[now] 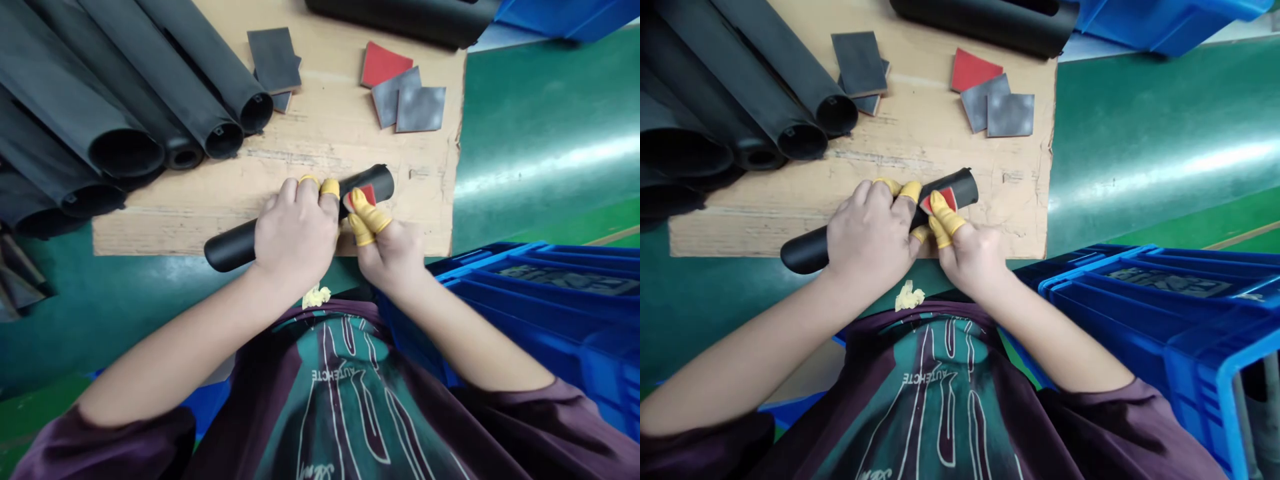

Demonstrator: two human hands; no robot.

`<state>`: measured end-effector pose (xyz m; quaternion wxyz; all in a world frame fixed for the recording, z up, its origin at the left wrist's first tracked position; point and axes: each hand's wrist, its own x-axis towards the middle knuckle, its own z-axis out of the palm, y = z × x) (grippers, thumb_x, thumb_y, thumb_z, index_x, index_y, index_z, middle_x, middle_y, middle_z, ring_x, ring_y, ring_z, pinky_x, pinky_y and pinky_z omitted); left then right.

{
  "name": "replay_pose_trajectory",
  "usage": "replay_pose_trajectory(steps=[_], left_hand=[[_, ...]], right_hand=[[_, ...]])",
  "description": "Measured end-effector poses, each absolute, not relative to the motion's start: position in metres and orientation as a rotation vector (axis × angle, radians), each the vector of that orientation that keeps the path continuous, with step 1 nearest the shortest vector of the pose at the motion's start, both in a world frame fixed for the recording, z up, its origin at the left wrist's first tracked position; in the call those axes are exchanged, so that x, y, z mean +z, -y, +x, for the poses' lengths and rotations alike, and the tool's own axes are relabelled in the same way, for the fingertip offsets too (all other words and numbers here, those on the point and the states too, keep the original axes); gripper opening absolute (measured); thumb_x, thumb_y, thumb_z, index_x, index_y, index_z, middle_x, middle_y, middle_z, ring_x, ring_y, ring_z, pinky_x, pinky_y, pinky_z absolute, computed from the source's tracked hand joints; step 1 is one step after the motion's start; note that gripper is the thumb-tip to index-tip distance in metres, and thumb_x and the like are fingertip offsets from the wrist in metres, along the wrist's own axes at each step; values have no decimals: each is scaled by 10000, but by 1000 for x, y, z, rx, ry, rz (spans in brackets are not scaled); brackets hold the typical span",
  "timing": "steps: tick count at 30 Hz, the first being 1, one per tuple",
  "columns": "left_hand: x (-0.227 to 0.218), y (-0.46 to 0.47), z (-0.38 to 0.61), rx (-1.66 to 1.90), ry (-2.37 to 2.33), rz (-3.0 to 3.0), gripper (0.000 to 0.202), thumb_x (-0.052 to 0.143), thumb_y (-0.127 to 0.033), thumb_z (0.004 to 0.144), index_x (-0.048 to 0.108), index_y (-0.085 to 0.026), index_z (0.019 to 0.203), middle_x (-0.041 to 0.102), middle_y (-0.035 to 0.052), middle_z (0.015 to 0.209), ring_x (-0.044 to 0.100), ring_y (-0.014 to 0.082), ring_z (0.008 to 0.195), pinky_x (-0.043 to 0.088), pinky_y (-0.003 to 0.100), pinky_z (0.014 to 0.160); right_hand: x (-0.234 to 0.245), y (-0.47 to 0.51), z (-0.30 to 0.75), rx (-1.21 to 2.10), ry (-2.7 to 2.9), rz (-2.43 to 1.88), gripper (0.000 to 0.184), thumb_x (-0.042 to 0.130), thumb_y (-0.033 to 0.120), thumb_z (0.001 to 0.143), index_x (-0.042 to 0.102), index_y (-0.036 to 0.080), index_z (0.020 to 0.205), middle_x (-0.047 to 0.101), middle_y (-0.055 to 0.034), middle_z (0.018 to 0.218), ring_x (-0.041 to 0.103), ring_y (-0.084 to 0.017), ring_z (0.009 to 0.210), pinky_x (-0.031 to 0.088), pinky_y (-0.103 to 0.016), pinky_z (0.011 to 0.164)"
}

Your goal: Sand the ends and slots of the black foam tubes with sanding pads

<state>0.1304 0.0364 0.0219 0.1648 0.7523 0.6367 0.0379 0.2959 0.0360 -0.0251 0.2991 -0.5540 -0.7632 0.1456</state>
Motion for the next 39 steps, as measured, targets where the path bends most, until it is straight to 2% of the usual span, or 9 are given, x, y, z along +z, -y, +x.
replay_pose_trajectory(steps=[4, 9, 13, 18, 22, 28, 32, 36, 39], left_hand=[[22, -37, 130, 88, -1829, 2152, 286, 527, -235, 895, 673, -220, 1140, 655, 138, 1123, 566, 334, 1162, 486, 426, 915], [23, -36, 130, 71, -1823, 2166, 273, 521, -223, 897, 686, -225, 1114, 653, 146, 1118, 569, 337, 1150, 499, 444, 908], [23, -35, 130, 75, -1845, 2192, 276, 558, -224, 882, 686, -230, 1126, 655, 135, 1091, 568, 328, 1131, 511, 435, 893], [24, -36, 129, 54, -1843, 2214, 277, 535, -221, 896, 692, -236, 1124, 649, 138, 1080, 567, 325, 1118, 519, 439, 881], [25, -35, 129, 50, -1844, 2239, 324, 516, -220, 901, 680, -222, 1180, 646, 153, 1079, 570, 336, 1105, 522, 460, 871], [24, -34, 129, 74, -1836, 2254, 326, 518, -214, 888, 684, -241, 1167, 657, 154, 1082, 574, 344, 1105, 530, 472, 866], [24, -35, 129, 80, -1839, 2240, 340, 529, -209, 882, 679, -235, 1186, 654, 152, 1076, 571, 345, 1109, 525, 471, 874], [24, -36, 130, 42, -1825, 2224, 305, 516, -217, 902, 684, -211, 1156, 647, 157, 1092, 564, 340, 1127, 514, 464, 896], [23, -36, 131, 48, -1852, 2199, 335, 540, -220, 898, 661, -207, 1210, 645, 150, 1103, 560, 337, 1136, 507, 460, 911]], right_hand=[[-24, -38, 296, 418, 1969, -1476, 411, 473, 326, 1002, 709, 156, 1292, 760, -147, 1199, 754, -282, 1054, 620, -389, 941], [-29, -31, 295, 435, 2005, -1486, 422, 462, 371, 1005, 721, 183, 1281, 802, -132, 1009, 782, -273, 833, 650, -404, 815], [-30, -37, 299, 425, 1945, -1523, 425, 461, 381, 1005, 708, 202, 1302, 774, -132, 1167, 763, -285, 1021, 628, -400, 905], [-30, -35, 294, 410, 1988, -1500, 416, 465, 369, 995, 727, 209, 1277, 810, -98, 944, 780, -248, 821, 651, -359, 788], [-28, -38, 298, 434, 1956, -1499, 417, 480, 361, 990, 709, 208, 1303, 787, -111, 1128, 772, -262, 959, 641, -374, 851], [-28, -36, 299, 411, 2012, -1514, 406, 486, 347, 976, 741, 200, 1255, 812, -109, 970, 763, -224, 710, 646, -336, 711], [-29, -37, 301, 362, 1932, -1483, 410, 485, 360, 984, 739, 177, 1249, 798, -130, 1073, 783, -254, 862, 648, -362, 803], [-30, -35, 298, 346, 1997, -1499, 389, 486, 353, 986, 759, 187, 1209, 812, -108, 985, 779, -226, 763, 652, -332, 755], [-29, -38, 296, 339, 1971, -1481, 387, 487, 358, 994, 743, 196, 1236, 801, -94, 1080, 780, -242, 906, 645, -352, 838]])
